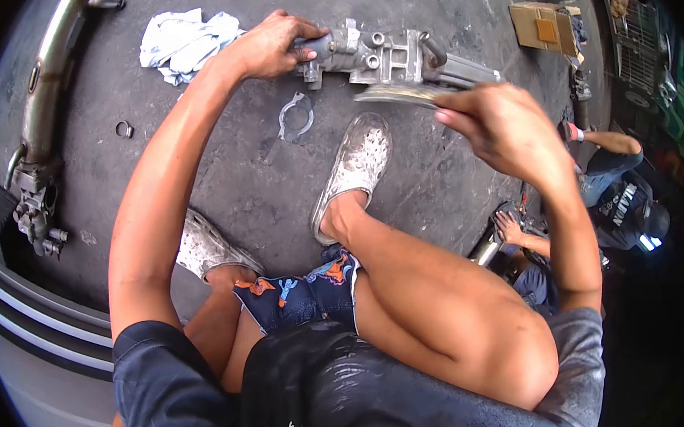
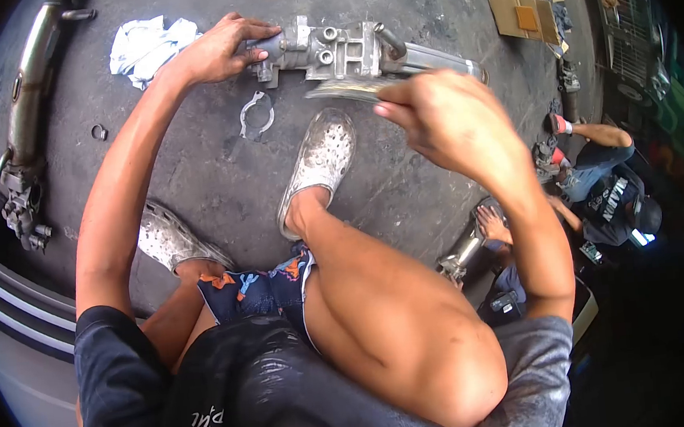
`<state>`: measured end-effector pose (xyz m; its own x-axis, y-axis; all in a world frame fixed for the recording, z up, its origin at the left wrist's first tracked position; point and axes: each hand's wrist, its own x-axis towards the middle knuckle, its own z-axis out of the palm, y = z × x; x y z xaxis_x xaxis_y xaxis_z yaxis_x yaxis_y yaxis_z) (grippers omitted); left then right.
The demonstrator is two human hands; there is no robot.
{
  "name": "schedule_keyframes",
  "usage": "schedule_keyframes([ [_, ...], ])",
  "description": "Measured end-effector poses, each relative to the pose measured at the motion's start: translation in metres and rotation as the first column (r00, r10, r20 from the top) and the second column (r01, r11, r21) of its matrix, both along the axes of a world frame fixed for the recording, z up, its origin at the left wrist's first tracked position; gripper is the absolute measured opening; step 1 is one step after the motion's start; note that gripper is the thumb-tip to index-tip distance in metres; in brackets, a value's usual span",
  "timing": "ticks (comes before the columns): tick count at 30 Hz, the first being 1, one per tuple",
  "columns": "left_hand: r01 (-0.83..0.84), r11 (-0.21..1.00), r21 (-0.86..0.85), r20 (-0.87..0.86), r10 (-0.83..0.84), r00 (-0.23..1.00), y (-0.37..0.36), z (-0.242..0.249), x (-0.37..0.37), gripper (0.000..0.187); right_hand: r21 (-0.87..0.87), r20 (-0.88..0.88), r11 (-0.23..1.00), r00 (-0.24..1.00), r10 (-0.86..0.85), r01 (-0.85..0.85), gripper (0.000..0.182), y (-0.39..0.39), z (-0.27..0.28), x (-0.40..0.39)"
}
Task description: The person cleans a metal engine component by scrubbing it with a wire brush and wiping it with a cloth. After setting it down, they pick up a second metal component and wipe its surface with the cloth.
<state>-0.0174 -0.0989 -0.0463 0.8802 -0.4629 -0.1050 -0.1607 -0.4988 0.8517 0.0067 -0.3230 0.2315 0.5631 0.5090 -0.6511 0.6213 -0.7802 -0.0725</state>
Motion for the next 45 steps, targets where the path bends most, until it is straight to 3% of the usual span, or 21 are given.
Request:
schedule_keyframes([
  [1,-0.013,1.0,-0.01,0.027,0.013,1.0,0.001,-0.006,0.0,0.049,0.049,0.013,0.998,0.999,-0.046,0.045,0.025,-0.004,0.011,0.0],
  [3,-0.011,1.0,-0.024,0.042,0.012,0.999,-0.004,-0.014,-0.006,0.049,-0.029,0.033,0.988,0.988,-0.152,0.153,0.027,0.003,0.014,0.001],
  [5,-0.017,1.0,-0.002,0.042,0.017,0.999,-0.004,-0.013,-0.001,0.05,-0.071,0.044,0.993,0.994,-0.097,0.1,0.027,-0.003,-0.033,0.003],
  [6,0.033,0.999,0.016,-0.005,-0.033,0.999,-0.001,-0.003,0.001,0.051,0.108,0.013,0.994,1.0,-0.017,0.016,0.026,-0.018,-0.06,0.006],
  [7,0.042,0.999,0.014,0.007,-0.042,0.999,-0.002,-0.005,0.001,0.052,-0.001,-0.007,1.0,1.0,0.025,-0.025,0.024,-0.001,-0.053,0.007],
  [9,0.041,0.998,0.038,0.054,-0.043,0.998,-0.003,-0.007,-0.002,0.051,0.053,0.042,0.996,0.996,0.075,-0.077,0.023,0.002,-0.038,0.003],
  [12,-0.009,1.0,0.009,0.042,0.009,0.999,-0.003,-0.009,-0.002,0.048,-0.106,0.004,0.994,1.0,0.019,-0.018,0.024,0.01,0.015,0.002],
  [15,-0.05,0.999,-0.016,0.033,0.05,0.998,-0.004,-0.01,-0.003,0.047,0.137,0.162,0.987,0.985,0.066,-0.089,0.026,-0.021,-0.035,-0.007],
  [17,-0.001,1.0,-0.014,0.003,0.001,1.0,-0.002,-0.002,0.003,0.047,0.023,0.025,1.0,1.0,-0.001,0.001,0.029,-0.015,-0.064,-0.011],
  [19,0.043,0.998,0.054,0.05,-0.046,0.998,-0.002,-0.002,0.001,0.048,0.087,0.076,0.992,0.993,0.086,-0.092,0.028,-0.023,-0.063,-0.018],
  [21,0.025,1.0,0.009,0.045,-0.026,0.999,-0.002,-0.001,-0.002,0.05,0.013,-0.005,1.0,1.0,-0.002,0.002,0.024,-0.014,-0.016,-0.019],
  [23,-0.011,1.0,-0.014,0.068,0.012,0.998,-0.003,-0.004,-0.004,0.05,-0.052,0.029,0.997,0.998,-0.049,0.051,0.023,-0.009,0.012,-0.019],
  [25,-0.01,0.998,-0.066,0.0,0.01,1.0,-0.003,0.0,-0.001,0.051,0.078,0.117,0.997,0.992,-0.037,0.028,0.023,-0.023,-0.023,-0.014],
  [27,-0.03,0.99,-0.139,-0.125,0.013,0.992,-0.002,0.013,0.002,0.05,0.099,-0.078,0.984,0.987,-0.141,0.149,0.025,-0.027,-0.07,-0.01],
  [30,-0.019,0.999,-0.039,-0.013,0.018,1.0,-0.003,0.013,0.0,0.05,0.221,-0.01,0.968,0.993,-0.118,0.117,0.032,-0.041,-0.082,-0.041],
  [33,-0.033,0.999,-0.002,0.006,0.033,0.999,-0.002,0.01,0.001,0.05,0.345,-0.146,0.883,0.947,-0.286,0.32,0.037,-0.085,-0.074,-0.08],
  [35,-0.088,0.996,-0.008,0.005,0.088,0.996,-0.008,0.009,0.003,0.052,0.198,-0.345,0.78,0.787,-0.511,0.594,0.041,-0.094,-0.048,-0.098],
  [37,-0.157,0.987,-0.026,-0.008,0.157,0.988,-0.015,0.013,0.004,0.055,0.169,-0.395,0.672,0.674,-0.624,0.721,0.043,-0.105,-0.039,-0.113],
  [38,-0.213,0.975,-0.058,0.1,0.218,0.971,-0.025,0.014,0.006,0.058,0.161,-0.408,0.591,0.598,-0.689,0.791,0.043,-0.113,-0.042,-0.12],
  [40,-0.212,0.977,0.001,0.087,0.211,0.974,-0.04,0.02,0.012,0.059,0.171,-0.466,0.361,0.398,-0.79,0.917,0.044,-0.12,-0.05,-0.138],
  [45,-0.3,0.953,0.037,-0.027,0.301,0.953,-0.064,0.006,0.011,0.052,0.379,-0.258,0.521,0.628,-0.734,0.765,0.045,-0.112,-0.055,-0.15],
])
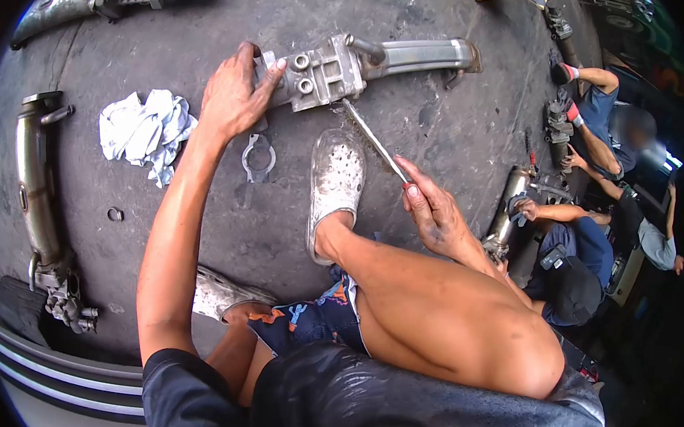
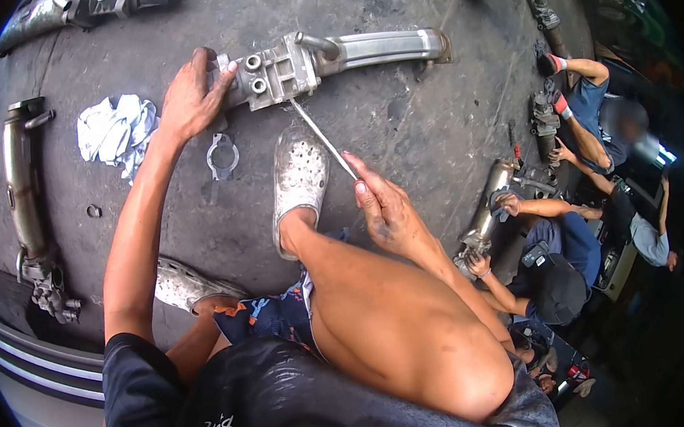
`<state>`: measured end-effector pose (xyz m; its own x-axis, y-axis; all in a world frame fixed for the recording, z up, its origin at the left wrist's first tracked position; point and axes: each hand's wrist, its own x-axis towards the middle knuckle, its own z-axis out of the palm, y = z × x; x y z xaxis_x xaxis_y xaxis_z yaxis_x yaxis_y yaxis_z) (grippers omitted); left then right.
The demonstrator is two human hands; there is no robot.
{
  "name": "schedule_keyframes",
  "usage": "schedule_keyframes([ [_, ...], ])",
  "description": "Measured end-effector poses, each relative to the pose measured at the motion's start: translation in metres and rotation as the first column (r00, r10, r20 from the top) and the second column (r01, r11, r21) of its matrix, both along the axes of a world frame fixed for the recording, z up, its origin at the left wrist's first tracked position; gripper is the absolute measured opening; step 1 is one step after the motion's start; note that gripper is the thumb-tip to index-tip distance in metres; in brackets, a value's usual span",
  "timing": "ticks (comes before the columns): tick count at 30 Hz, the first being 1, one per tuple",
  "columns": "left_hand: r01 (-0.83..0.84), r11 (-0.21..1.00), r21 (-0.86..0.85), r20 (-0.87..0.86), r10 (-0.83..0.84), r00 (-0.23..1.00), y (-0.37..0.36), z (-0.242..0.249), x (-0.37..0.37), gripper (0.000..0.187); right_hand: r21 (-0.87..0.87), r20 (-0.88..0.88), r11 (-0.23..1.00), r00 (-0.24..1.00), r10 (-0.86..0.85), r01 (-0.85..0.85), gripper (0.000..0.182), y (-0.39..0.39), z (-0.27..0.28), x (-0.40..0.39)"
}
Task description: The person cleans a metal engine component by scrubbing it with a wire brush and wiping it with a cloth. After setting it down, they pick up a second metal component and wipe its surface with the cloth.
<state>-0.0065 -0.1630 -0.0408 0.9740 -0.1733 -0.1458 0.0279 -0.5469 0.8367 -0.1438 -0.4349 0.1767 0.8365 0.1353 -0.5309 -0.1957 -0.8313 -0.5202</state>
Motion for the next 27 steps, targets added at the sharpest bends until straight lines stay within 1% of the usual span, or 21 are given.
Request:
schedule_keyframes([
  [2,-0.045,0.998,0.044,0.045,0.043,0.998,-0.005,-0.003,-0.001,0.049,0.029,0.03,0.999,0.999,0.022,-0.022,0.045,0.006,-0.008,0.001],
  [4,-0.082,0.994,0.072,0.084,0.076,0.994,-0.007,-0.007,-0.002,0.046,0.06,0.078,0.993,0.992,0.098,-0.103,0.047,0.025,-0.032,0.017],
  [6,-0.101,0.992,0.077,0.12,0.091,0.989,-0.008,-0.011,-0.005,0.045,-0.001,0.122,0.977,0.969,0.213,-0.214,0.049,0.034,-0.057,0.029],
  [8,-0.088,0.995,0.04,0.112,0.083,0.99,-0.004,-0.015,-0.002,0.043,-0.15,0.155,0.925,0.916,0.371,-0.349,0.051,0.04,-0.075,0.036],
  [9,-0.073,0.997,0.028,0.09,0.07,0.993,-0.001,-0.018,0.002,0.043,-0.2,-0.007,0.932,0.952,0.307,-0.302,0.048,0.036,-0.061,0.032],
  [10,-0.06,0.998,0.016,0.068,0.059,0.996,0.003,-0.021,0.004,0.043,-0.203,0.0,0.932,0.952,0.308,-0.301,0.045,0.031,-0.048,0.026],
  [12,-0.092,0.995,-0.043,0.175,0.098,0.98,0.002,-0.025,0.002,0.042,-0.205,0.022,0.92,0.938,0.345,-0.334,0.041,0.016,-0.028,0.031],
  [13,-0.107,0.991,-0.075,0.221,0.121,0.968,0.0,-0.027,0.0,0.042,-0.216,0.003,0.899,0.921,0.39,-0.38,0.039,0.013,-0.012,0.039],
  [15,-0.12,0.992,-0.049,0.205,0.128,0.97,0.002,-0.023,-0.001,0.042,-0.237,-0.052,0.853,0.883,0.467,-0.465,0.036,0.021,0.027,0.063],
  [17,-0.107,0.993,-0.042,0.194,0.113,0.974,-0.001,-0.027,-0.001,0.041,-0.311,-0.05,0.779,0.828,0.559,-0.545,0.029,0.044,0.046,0.093],
  [18,-0.103,0.994,-0.047,0.214,0.111,0.971,-0.002,-0.03,-0.002,0.041,-0.344,-0.046,0.74,0.797,0.602,-0.579,0.027,0.057,0.041,0.108],
  [20,-0.1,0.994,-0.053,0.261,0.111,0.959,-0.003,-0.033,-0.001,0.041,-0.367,-0.032,0.64,0.697,0.716,-0.675,0.027,0.073,0.003,0.138],
  [22,-0.061,0.997,-0.043,0.223,0.069,0.973,0.001,-0.029,0.003,0.041,-0.219,-0.084,0.579,0.606,0.791,-0.786,0.028,0.085,-0.033,0.158],
  [23,-0.027,0.999,-0.028,0.19,0.032,0.981,0.005,-0.026,0.006,0.041,-0.246,-0.198,0.545,0.592,0.781,-0.802,0.027,0.095,-0.026,0.166],
  [24,0.021,1.0,-0.019,0.155,-0.018,0.988,0.007,-0.023,0.006,0.041,-0.218,0.002,0.533,0.546,0.838,-0.818,0.025,0.083,-0.02,0.163],
  [26,0.018,0.999,-0.042,0.145,-0.011,0.989,0.006,-0.022,0.005,0.042,-0.283,-0.113,0.534,0.58,0.807,-0.797,0.025,0.09,0.024,0.161],
  [27,-0.01,0.998,-0.056,0.136,0.018,0.991,0.007,-0.023,0.006,0.042,-0.3,-0.135,0.547,0.603,0.787,-0.781,0.025,0.091,0.028,0.166],
])
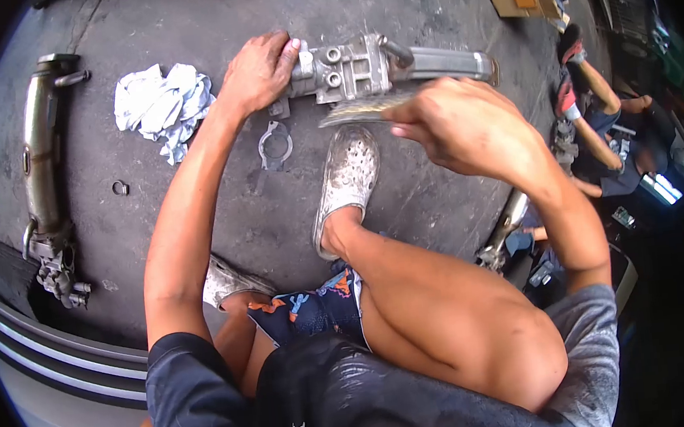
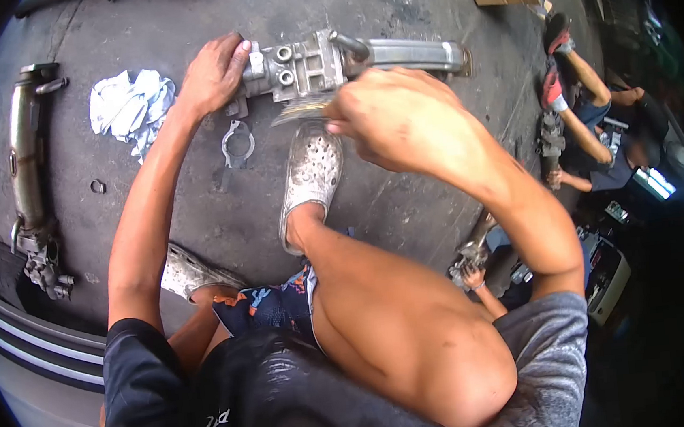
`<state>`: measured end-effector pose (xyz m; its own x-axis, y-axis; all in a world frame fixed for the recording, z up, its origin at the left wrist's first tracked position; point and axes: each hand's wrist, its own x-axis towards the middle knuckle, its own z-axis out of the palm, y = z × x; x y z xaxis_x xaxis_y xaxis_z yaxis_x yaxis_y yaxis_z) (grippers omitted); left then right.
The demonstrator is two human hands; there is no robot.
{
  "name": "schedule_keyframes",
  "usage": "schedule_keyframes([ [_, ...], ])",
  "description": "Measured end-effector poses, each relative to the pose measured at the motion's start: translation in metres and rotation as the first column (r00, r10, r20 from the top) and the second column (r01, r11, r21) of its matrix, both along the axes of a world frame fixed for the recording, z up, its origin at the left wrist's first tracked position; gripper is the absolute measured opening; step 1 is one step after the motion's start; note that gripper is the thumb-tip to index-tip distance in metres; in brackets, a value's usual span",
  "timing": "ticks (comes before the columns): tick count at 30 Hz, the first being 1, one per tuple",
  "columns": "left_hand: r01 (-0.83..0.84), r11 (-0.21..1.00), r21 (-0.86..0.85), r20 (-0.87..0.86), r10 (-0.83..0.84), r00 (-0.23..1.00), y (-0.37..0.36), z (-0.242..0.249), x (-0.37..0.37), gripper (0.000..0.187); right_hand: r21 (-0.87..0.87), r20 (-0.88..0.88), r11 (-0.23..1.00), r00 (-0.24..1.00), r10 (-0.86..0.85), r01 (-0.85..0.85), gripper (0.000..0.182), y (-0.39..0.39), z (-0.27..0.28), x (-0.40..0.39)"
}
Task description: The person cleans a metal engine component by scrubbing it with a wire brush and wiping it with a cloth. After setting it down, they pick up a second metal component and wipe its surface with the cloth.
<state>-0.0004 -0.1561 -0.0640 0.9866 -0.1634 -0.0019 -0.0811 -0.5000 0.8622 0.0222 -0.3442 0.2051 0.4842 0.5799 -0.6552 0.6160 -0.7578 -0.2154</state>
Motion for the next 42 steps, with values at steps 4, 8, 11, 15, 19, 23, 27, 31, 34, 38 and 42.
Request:
schedule_keyframes([
  [4,-0.039,0.997,-0.06,0.01,0.039,0.999,-0.002,-0.002,-0.003,0.043,-0.07,-0.085,0.984,0.982,-0.169,0.163,0.028,-0.01,-0.039,-0.009],
  [8,-0.029,0.996,-0.088,-0.082,0.021,0.996,0.003,-0.008,-0.002,0.046,0.033,-0.064,0.992,0.991,-0.122,0.124,0.028,-0.009,-0.014,-0.02],
  [11,-0.16,0.962,-0.223,-0.052,0.152,0.987,-0.004,-0.022,-0.002,0.046,0.012,-0.08,0.973,0.97,-0.23,0.232,0.026,-0.016,0.038,-0.015],
  [15,-0.293,0.912,-0.288,-0.106,0.273,0.956,-0.01,-0.023,-0.009,0.042,0.225,-0.083,0.787,0.816,-0.572,0.575,0.033,-0.018,0.027,-0.027],
  [19,-0.414,0.871,-0.264,-0.136,0.392,0.91,-0.014,-0.013,-0.013,0.034,0.395,-0.033,0.805,0.883,-0.469,0.442,0.04,-0.009,-0.046,-0.034],
  [23,-0.464,0.844,-0.269,-0.079,0.461,0.884,-0.02,-0.013,-0.016,0.023,0.265,-0.202,0.74,0.787,-0.583,0.617,0.042,0.016,-0.02,-0.005],
  [27,-0.466,0.869,-0.169,-0.189,0.435,0.88,-0.013,-0.002,-0.022,0.015,0.189,-0.278,0.698,0.72,-0.636,0.69,0.045,0.021,0.024,0.013],
  [31,-0.477,0.814,-0.332,-0.124,0.464,0.877,-0.024,-0.011,-0.018,0.013,0.226,-0.099,0.904,0.932,-0.348,0.362,0.053,0.002,-0.02,0.008],
  [34,-0.465,0.864,-0.191,0.032,0.48,0.877,-0.023,-0.013,-0.025,0.012,0.362,0.075,0.879,0.93,-0.359,0.31,0.045,-0.002,-0.037,0.001],
  [38,-0.451,0.863,-0.227,0.007,0.464,0.886,-0.023,-0.019,-0.025,0.01,0.287,0.12,0.884,0.902,-0.414,0.368,0.034,0.01,0.037,0.028],
  [42,-0.462,0.846,-0.265,-0.114,0.448,0.887,-0.021,-0.015,-0.019,0.01,0.211,0.17,0.888,0.879,-0.445,0.409,0.026,0.026,0.057,0.052],
])
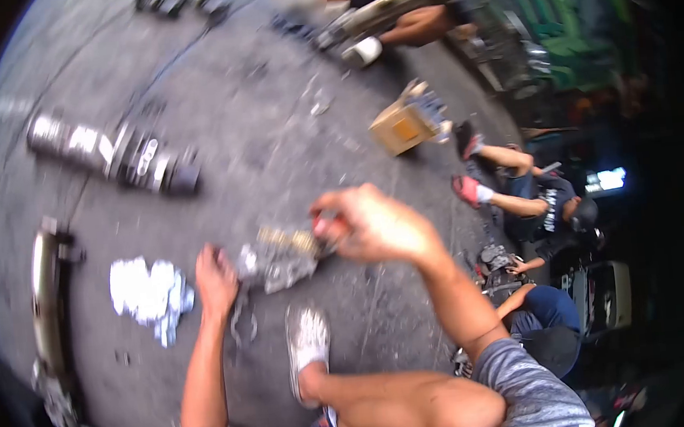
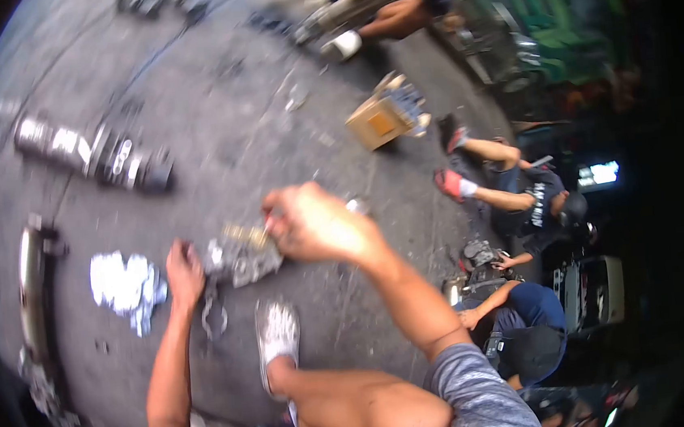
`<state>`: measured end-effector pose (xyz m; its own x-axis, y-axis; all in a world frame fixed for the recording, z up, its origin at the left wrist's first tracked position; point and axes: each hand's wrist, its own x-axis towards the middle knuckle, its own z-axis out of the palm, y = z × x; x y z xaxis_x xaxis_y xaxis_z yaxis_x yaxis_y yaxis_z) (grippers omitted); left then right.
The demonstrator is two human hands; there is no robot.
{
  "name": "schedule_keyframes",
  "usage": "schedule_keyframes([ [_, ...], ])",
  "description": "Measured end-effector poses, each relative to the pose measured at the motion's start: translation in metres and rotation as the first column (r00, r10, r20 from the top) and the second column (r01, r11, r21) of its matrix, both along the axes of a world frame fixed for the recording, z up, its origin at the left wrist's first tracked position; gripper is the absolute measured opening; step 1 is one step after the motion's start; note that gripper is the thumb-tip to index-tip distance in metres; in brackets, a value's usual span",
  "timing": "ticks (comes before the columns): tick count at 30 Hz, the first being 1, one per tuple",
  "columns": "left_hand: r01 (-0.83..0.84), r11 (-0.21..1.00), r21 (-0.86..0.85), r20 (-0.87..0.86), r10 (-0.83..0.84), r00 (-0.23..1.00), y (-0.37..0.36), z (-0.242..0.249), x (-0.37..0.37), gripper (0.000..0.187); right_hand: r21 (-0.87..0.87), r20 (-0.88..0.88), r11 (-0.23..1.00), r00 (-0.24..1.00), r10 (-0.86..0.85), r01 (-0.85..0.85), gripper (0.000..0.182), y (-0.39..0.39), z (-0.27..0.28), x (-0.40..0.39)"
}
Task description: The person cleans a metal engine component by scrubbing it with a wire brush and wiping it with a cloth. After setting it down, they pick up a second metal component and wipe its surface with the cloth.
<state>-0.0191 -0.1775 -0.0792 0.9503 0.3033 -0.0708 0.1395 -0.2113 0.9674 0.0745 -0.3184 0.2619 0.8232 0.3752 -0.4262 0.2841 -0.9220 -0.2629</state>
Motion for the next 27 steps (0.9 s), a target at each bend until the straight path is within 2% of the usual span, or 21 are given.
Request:
schedule_keyframes([
  [1,0.006,1.0,0.024,-0.007,-0.006,1.0,0.0,-0.001,0.0,0.01,-0.035,-0.012,0.999,1.0,0.02,-0.021,0.025,0.002,-0.005,0.004],
  [2,-0.038,0.998,0.04,0.027,0.036,0.999,-0.001,0.0,-0.001,0.01,0.001,0.048,0.987,0.986,0.162,-0.163,0.023,-0.002,-0.014,0.007],
  [3,-0.012,0.998,0.058,0.019,0.011,1.0,0.001,-0.002,-0.002,0.012,-0.015,-0.005,0.992,0.992,0.127,-0.127,0.024,-0.002,-0.017,0.008],
  [4,-0.088,0.996,0.014,0.086,0.086,0.993,-0.001,-0.007,-0.004,0.014,-0.042,-0.095,0.997,0.994,0.06,-0.064,0.026,0.002,-0.019,0.007],
  [5,-0.064,0.997,0.037,0.015,0.063,0.998,0.001,-0.004,-0.005,0.014,-0.086,-0.134,0.996,0.991,0.01,-0.022,0.029,0.01,-0.015,0.015],
  [7,-0.085,0.993,0.082,0.038,0.082,0.996,0.003,-0.007,-0.006,0.014,-0.209,-0.112,0.976,0.993,0.046,-0.069,0.029,0.022,-0.005,0.021],
  [8,-0.092,0.992,0.089,0.067,0.086,0.994,-0.001,-0.005,-0.005,0.014,-0.199,-0.066,0.963,0.983,0.174,-0.184,0.028,0.027,-0.007,0.024],
  [11,-0.103,0.99,0.093,0.085,0.095,0.992,-0.001,0.001,-0.004,0.015,-0.214,-0.143,0.928,0.949,0.28,-0.306,0.031,0.028,-0.055,0.038],
  [13,-0.083,0.994,0.07,0.047,0.08,0.996,-0.001,0.002,-0.003,0.016,-0.337,-0.216,0.883,0.94,0.265,-0.327,0.033,0.043,-0.103,0.043],
  [14,-0.076,0.995,0.063,0.037,0.073,0.997,-0.001,0.001,-0.003,0.016,-0.371,-0.226,0.855,0.929,0.294,-0.361,0.034,0.051,-0.109,0.046],
  [16,-0.068,0.996,0.064,0.026,0.066,0.997,0.002,0.0,-0.003,0.016,-0.433,-0.247,0.796,0.905,0.346,-0.422,0.034,0.064,-0.11,0.053],
  [17,-0.07,0.995,0.07,0.024,0.069,0.997,0.001,-0.001,-0.002,0.016,-0.44,-0.202,0.788,0.903,0.38,-0.43,0.033,0.069,-0.095,0.054],
  [20,-0.082,0.994,0.069,0.031,0.08,0.996,-0.001,-0.002,-0.007,0.016,-0.382,-0.274,0.818,0.898,0.344,-0.43,0.028,0.078,-0.06,0.052],
  [21,-0.089,0.994,0.07,0.052,0.086,0.995,-0.001,-0.001,-0.003,0.016,-0.394,-0.167,0.83,0.919,0.357,-0.394,0.028,0.069,-0.079,0.046],
  [24,-0.056,0.994,0.092,0.027,0.054,0.998,0.001,0.0,-0.002,0.016,-0.437,-0.282,0.762,0.877,0.389,-0.479,0.034,0.079,-0.125,0.061],
  [27,-0.035,0.996,0.077,0.001,0.035,0.999,0.002,0.0,-0.002,0.017,-0.446,-0.338,0.759,0.875,0.348,-0.474,0.029,0.094,-0.097,0.069],
])
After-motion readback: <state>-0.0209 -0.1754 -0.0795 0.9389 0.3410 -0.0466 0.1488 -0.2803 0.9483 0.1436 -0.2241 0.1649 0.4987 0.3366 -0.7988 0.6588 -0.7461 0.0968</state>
